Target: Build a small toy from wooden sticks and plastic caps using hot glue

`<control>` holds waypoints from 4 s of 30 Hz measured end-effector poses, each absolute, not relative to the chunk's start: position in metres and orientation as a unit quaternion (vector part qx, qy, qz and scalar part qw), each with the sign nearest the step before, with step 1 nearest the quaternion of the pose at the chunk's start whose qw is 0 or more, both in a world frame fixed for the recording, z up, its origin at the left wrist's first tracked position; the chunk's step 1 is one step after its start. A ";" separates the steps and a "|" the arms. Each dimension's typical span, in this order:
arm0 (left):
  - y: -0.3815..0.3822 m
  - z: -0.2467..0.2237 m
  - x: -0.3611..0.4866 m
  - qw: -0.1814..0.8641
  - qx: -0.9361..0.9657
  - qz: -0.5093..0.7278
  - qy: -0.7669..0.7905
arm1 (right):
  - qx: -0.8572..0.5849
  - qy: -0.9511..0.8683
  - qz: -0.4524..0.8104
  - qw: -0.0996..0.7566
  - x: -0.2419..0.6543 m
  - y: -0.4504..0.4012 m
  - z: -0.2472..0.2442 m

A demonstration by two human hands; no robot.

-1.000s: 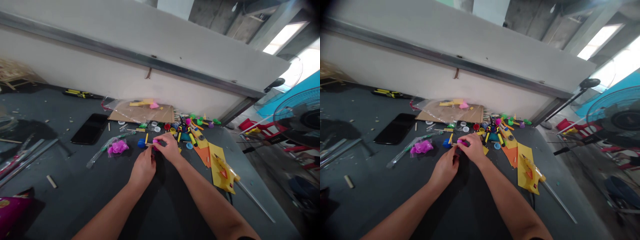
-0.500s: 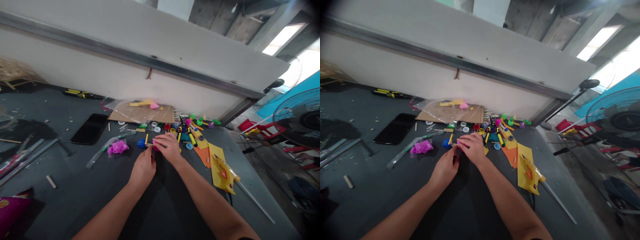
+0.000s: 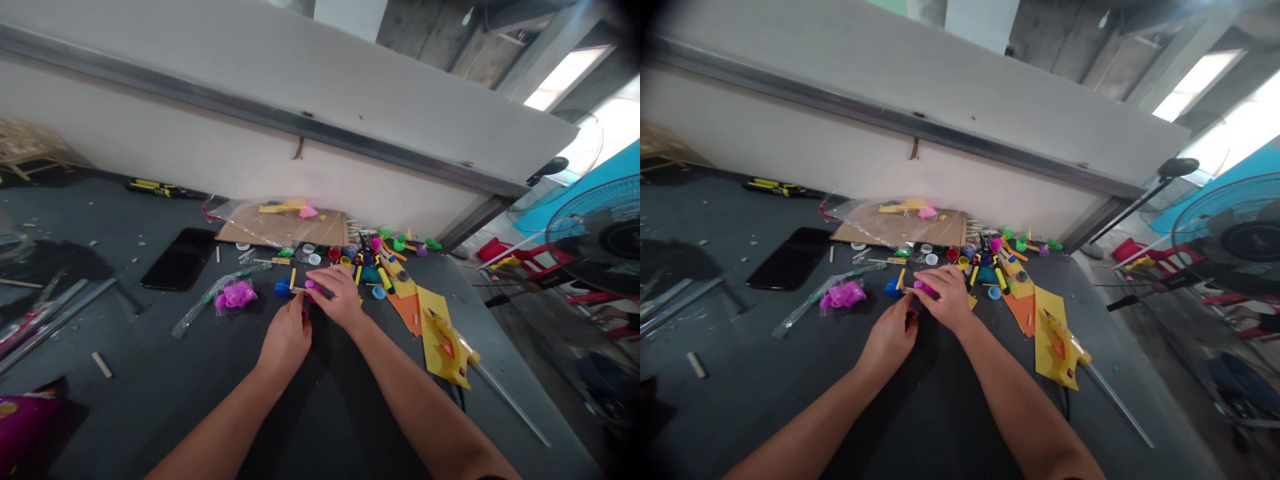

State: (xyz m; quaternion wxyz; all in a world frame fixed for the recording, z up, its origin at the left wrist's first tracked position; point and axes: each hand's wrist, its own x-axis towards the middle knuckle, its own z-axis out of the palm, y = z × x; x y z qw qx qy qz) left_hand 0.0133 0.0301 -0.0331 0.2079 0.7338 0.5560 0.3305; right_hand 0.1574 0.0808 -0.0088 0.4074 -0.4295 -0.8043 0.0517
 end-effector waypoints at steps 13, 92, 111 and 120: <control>0.030 -0.029 0.014 0.210 0.736 0.319 0.559 | -0.437 -0.804 0.052 0.400 0.155 0.081 -0.011; 0.031 -0.035 0.013 0.207 0.732 0.327 0.561 | -0.392 -0.824 -0.010 0.408 0.164 0.075 -0.006; 0.031 -0.035 0.013 0.202 0.732 0.326 0.563 | -0.397 -0.825 -0.011 0.403 0.165 0.075 -0.007; 0.030 -0.033 0.014 0.209 0.730 0.314 0.569 | -0.399 -0.827 -0.022 0.396 0.164 0.075 -0.007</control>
